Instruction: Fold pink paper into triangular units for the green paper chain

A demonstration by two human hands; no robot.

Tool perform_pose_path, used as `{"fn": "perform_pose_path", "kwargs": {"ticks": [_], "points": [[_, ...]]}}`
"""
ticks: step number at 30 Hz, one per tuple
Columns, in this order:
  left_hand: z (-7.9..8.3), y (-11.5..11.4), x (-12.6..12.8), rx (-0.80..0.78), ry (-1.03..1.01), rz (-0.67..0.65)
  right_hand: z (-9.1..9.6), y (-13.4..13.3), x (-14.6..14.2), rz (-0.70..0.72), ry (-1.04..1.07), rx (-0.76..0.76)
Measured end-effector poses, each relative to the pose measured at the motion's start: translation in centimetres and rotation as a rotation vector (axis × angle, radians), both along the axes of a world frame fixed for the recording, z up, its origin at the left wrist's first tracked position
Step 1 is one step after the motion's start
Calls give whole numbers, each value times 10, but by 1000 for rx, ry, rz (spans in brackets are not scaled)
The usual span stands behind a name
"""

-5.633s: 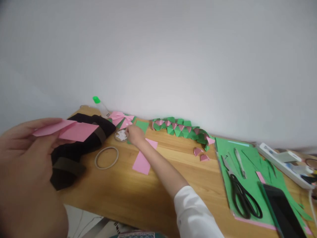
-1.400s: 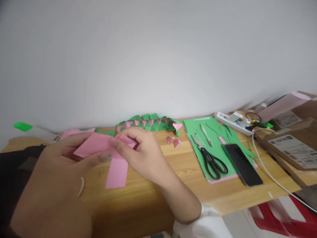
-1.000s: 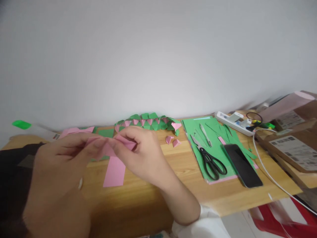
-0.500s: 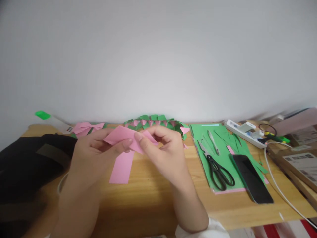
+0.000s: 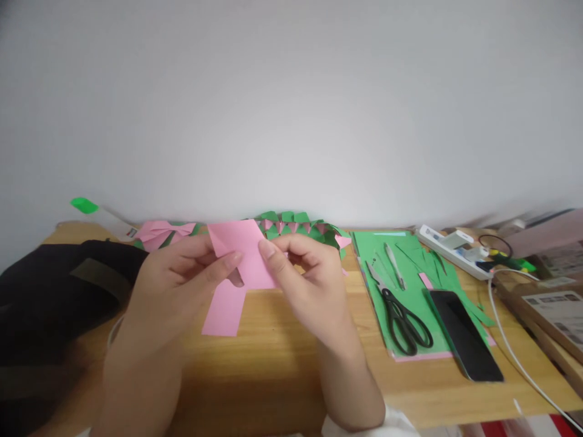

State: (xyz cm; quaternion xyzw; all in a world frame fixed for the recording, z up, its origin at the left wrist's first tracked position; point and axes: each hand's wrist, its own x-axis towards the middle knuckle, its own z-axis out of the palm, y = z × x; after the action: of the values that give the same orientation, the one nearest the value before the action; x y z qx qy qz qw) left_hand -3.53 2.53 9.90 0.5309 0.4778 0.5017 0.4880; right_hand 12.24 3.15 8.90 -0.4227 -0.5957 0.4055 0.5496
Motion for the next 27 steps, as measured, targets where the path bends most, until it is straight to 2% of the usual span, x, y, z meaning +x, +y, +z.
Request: {"fn": "perform_pose_path", "kwargs": {"ticks": [5, 9, 15, 20, 24, 27], "points": [[2, 0, 2, 17, -20, 32, 0, -1, 5, 31, 22, 4], [0, -1, 0, 44, -50, -3, 0, -2, 8, 53, 20, 1], [-1, -1, -5, 71, -91, -45, 2, -3, 8, 35, 16, 63], [0, -2, -8, 73, -38, -33, 3, -6, 10, 19, -38, 92], [-1, -4, -8, 105, -115, -46, 3, -8, 11, 32, -44, 114], [0, -5, -4, 65, -106, -50, 3, -8, 9, 49, -67, 160]]}}
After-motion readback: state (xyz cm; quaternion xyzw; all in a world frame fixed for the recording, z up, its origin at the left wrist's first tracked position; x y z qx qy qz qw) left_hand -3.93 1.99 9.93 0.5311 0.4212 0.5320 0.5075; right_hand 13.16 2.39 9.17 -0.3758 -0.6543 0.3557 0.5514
